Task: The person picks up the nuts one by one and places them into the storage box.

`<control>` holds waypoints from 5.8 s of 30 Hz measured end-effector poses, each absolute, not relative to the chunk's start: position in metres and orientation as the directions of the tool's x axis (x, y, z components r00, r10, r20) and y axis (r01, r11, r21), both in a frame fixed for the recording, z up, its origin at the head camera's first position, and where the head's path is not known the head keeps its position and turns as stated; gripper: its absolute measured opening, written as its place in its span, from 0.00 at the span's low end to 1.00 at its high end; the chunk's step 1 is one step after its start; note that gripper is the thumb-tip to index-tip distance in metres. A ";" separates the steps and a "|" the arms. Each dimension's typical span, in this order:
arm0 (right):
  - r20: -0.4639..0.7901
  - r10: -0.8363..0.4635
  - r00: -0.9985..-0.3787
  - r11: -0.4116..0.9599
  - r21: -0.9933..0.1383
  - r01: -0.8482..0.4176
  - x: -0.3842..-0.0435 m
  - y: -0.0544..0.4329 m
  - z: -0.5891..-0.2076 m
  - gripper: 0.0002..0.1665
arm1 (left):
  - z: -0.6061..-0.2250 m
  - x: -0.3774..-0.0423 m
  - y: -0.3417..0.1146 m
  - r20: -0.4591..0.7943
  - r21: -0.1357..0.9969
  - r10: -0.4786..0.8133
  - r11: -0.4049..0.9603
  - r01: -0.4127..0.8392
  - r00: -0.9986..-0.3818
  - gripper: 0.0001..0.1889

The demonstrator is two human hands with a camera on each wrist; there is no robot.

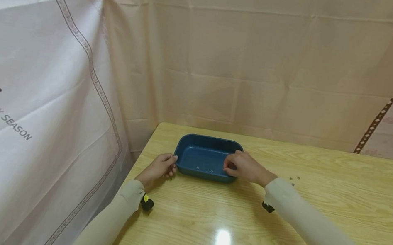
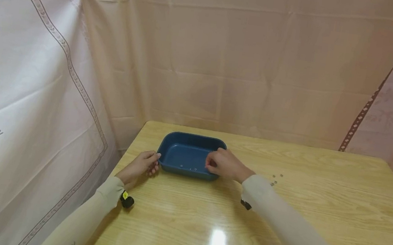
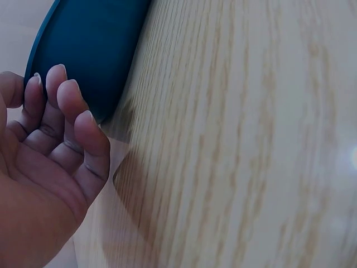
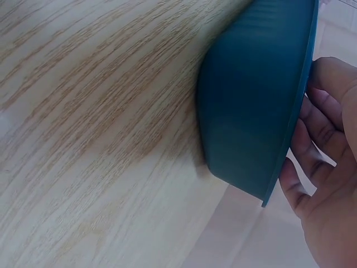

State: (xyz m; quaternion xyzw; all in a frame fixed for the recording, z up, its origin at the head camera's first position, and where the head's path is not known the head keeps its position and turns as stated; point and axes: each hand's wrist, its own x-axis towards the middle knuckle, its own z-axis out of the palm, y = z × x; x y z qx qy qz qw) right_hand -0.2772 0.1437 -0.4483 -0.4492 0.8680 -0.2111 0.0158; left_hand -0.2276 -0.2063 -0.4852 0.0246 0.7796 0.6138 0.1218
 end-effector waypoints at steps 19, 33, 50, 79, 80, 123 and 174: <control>0.175 -0.791 -0.587 0.478 -0.423 -0.770 -0.280 0.147 -0.449 0.03 | -0.483 -0.228 -0.205 -0.169 0.959 0.191 0.257 -0.117 -0.967 0.22; 0.155 -0.751 -0.642 0.502 -0.499 -0.707 -0.279 0.164 -0.439 0.04 | -0.486 -0.227 -0.207 -0.179 0.957 0.193 0.259 -0.126 -0.965 0.20; 0.165 -0.703 -0.692 0.539 -0.510 -0.670 -0.284 0.197 -0.445 0.04 | -0.485 -0.228 -0.206 -0.185 0.962 0.190 0.234 -0.138 -0.964 0.20; 0.099 -0.574 -0.813 0.660 -0.530 -0.532 -0.281 0.274 -0.472 0.03 | -0.485 -0.227 -0.203 -0.155 0.959 0.187 0.265 -0.102 -0.970 0.22; 0.100 -0.571 -0.815 0.661 -0.534 -0.528 -0.281 0.276 -0.472 0.03 | -0.485 -0.227 -0.203 -0.154 0.958 0.186 0.269 -0.100 -0.970 0.22; 0.023 -0.454 -0.891 0.767 -0.499 -0.403 -0.274 0.354 -0.492 0.06 | -0.486 -0.227 -0.204 -0.167 0.962 0.178 0.244 -0.121 -0.970 0.21; -0.080 -0.468 -0.880 0.771 -0.523 -0.362 -0.279 0.344 -0.489 0.06 | -0.488 -0.231 -0.207 -0.185 0.959 0.195 0.252 -0.133 -0.963 0.21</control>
